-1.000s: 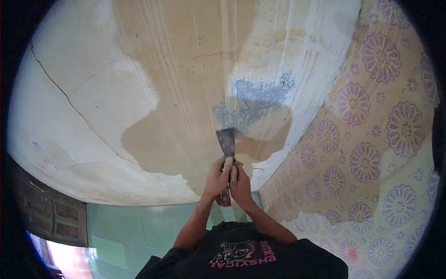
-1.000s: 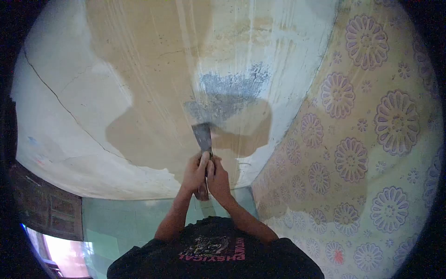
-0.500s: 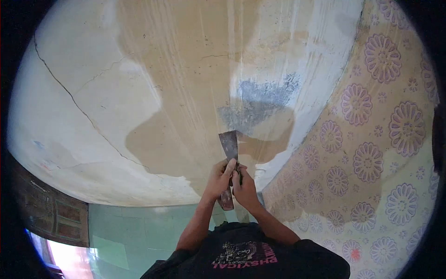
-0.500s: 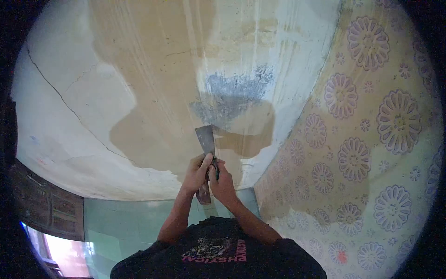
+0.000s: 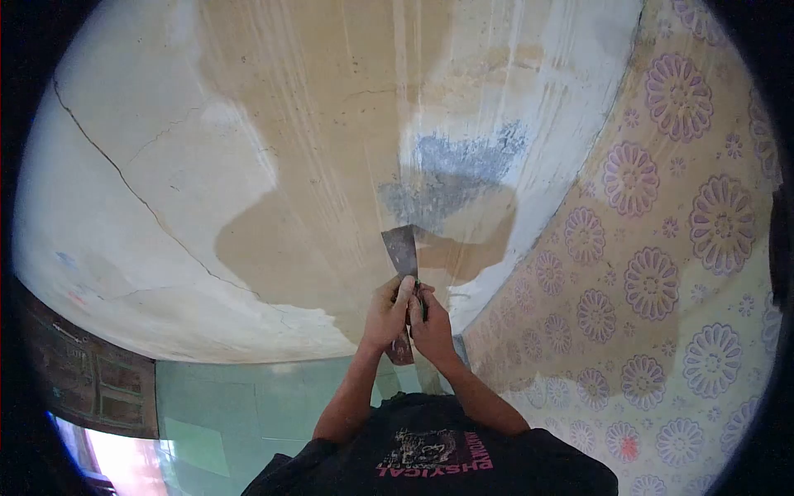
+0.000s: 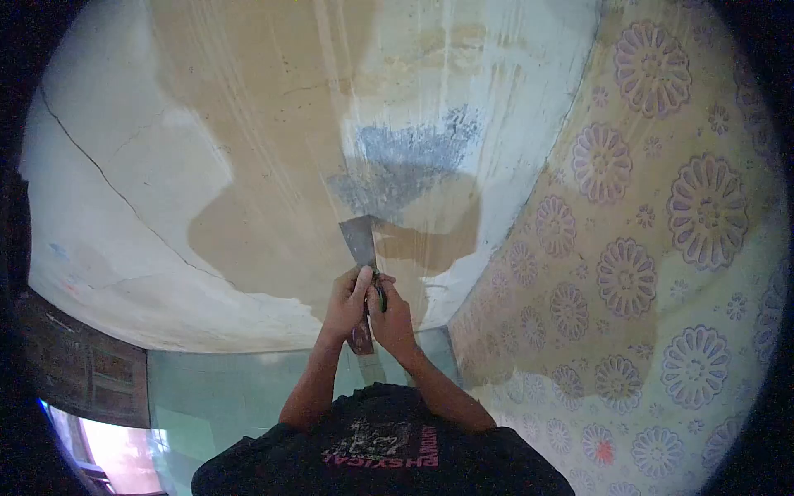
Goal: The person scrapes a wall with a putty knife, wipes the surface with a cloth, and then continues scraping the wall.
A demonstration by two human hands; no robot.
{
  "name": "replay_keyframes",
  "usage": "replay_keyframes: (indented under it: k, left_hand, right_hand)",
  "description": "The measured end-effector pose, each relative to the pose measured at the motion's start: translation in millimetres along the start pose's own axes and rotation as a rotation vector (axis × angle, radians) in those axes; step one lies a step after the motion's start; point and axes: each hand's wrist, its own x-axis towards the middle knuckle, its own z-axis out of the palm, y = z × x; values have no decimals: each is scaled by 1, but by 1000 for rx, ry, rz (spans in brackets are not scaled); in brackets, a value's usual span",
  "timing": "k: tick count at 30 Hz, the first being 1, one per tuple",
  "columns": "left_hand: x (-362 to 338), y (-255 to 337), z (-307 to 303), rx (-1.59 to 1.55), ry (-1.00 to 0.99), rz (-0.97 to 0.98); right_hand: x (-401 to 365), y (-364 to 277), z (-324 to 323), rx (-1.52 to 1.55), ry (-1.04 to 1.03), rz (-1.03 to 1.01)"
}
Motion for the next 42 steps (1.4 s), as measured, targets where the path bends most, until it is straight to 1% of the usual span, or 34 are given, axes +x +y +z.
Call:
replay_keyframes:
  k: [2, 4, 5, 7, 11, 13, 17, 19, 23, 26, 29, 31, 32, 34, 37, 42]
  left_hand:
    - [4, 0, 1, -8, -5, 34]
    - [1, 12, 2, -58, -23, -33]
    - [1, 11, 2, -57, -25, -37]
    - [1, 10, 1, -25, -29, -11]
    - [-6, 22, 4, -53, -12, -15]
    - [-9, 21, 2, -123, -30, -32]
    - [-19, 21, -2, -100, -36, -45]
    - [-18, 10, 0, -132, 162, 83]
    - [-26, 18, -12, -158, 202, 40]
    - [-29, 23, -15, -146, 204, 68]
    - [-34, 30, -14, -137, 211, 79]
    - [-39, 34, -18, -12, 207, 98]
    - [-40, 32, -22, -11, 206, 97]
    - [-41, 28, -28, 180, 189, 76]
    - [-44, 32, -26, 194, 197, 92]
    - [-45, 32, -25, 180, 175, 132]
  right_hand:
    - [3, 2, 1, 17, 26, -31]
    - [3, 5, 0, -21, 41, -68]
    - [2, 5, 0, -20, 42, -64]
    - [2, 4, -2, 17, 5, -23]
    - [1, 4, -10, 13, -63, -15]
    - [-2, -2, -14, 86, -96, 14]
    - [-14, -1, -18, 177, -132, 39]
    - [-21, 7, -18, 249, -180, 82]
    - [-32, 17, -18, 230, -219, 114]
    - [-36, 15, -19, 210, -227, 72]
    - [-39, 4, -22, 157, -190, 20]
    - [-42, -6, -26, 72, -177, 31]
    - [-43, -3, -26, 72, -175, 33]
    - [-46, 3, -26, 25, -158, -60]
    - [-49, 2, -27, -51, -139, -57]
    - [-54, -4, -27, -16, -110, -57]
